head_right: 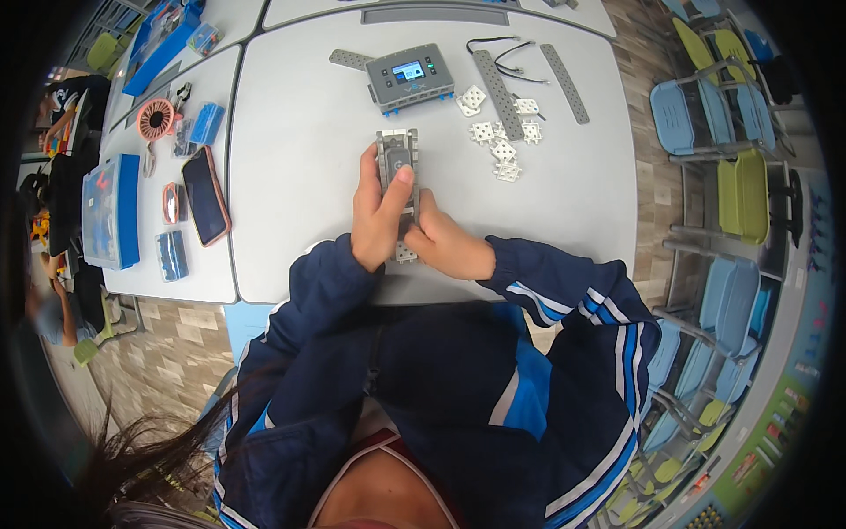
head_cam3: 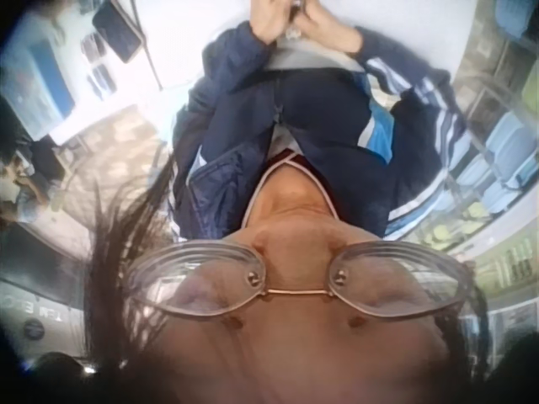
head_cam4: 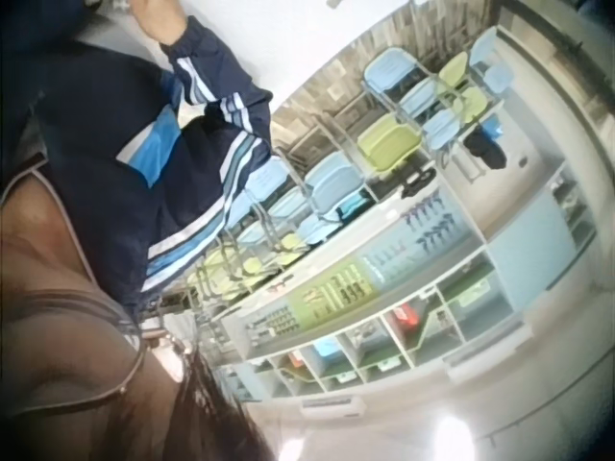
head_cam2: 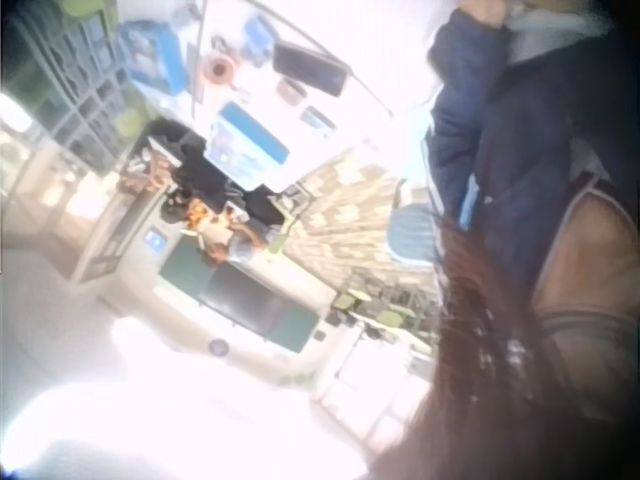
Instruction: The person assembles a mechanical structure using gray and white plastic beams, connectors, and a small motor. They repeatedly connect and disconnect components, test fitments, and adjust the assembly on a white table.
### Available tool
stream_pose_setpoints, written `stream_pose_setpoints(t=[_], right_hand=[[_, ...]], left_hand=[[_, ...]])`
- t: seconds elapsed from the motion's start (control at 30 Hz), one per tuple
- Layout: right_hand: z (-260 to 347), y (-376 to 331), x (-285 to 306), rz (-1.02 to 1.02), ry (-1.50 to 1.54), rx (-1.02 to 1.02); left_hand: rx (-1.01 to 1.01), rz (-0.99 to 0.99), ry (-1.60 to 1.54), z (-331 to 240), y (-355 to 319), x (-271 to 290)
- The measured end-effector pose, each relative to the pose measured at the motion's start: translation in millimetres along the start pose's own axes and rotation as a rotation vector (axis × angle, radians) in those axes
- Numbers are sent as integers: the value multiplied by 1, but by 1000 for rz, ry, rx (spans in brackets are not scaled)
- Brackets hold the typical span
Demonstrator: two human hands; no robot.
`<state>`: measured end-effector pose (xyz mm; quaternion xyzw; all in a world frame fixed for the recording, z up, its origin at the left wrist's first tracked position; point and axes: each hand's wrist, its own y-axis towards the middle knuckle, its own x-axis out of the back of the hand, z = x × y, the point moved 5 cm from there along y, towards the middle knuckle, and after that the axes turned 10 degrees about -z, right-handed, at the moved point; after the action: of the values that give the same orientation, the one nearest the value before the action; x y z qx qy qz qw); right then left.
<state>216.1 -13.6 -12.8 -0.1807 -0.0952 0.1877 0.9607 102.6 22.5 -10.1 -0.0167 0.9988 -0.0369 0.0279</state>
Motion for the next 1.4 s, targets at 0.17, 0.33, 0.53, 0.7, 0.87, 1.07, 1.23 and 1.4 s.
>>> stream_pose_setpoints(t=[0.17, 0.33, 0.53, 0.7, 0.87, 1.07, 1.23, 1.4], right_hand=[[10, 16, -3, 137, 175, 5], [26, 15, -3, 66, 41, 27], [20, 16, -6, 100, 71, 70], [10, 16, -10, 132, 144, 26], [5, 18, -8, 150, 209, -47], [-5, 20, -9, 263, 278, -57], [-4, 18, -9, 180, 233, -20], [6, 15, -9, 128, 257, -61]], left_hand=[[-115, 49, 273, -40, -2, 5], [-143, 52, 334, -53, 1, 6], [-115, 109, 103, -27, 19, 5], [-53, 184, -61, -20, 18, 1], [0, 225, -96, -19, 21, 0], [0, 226, -124, -14, 21, -3], [-19, 222, -90, -16, 20, -1], [-39, 232, -99, -14, 22, -1]])
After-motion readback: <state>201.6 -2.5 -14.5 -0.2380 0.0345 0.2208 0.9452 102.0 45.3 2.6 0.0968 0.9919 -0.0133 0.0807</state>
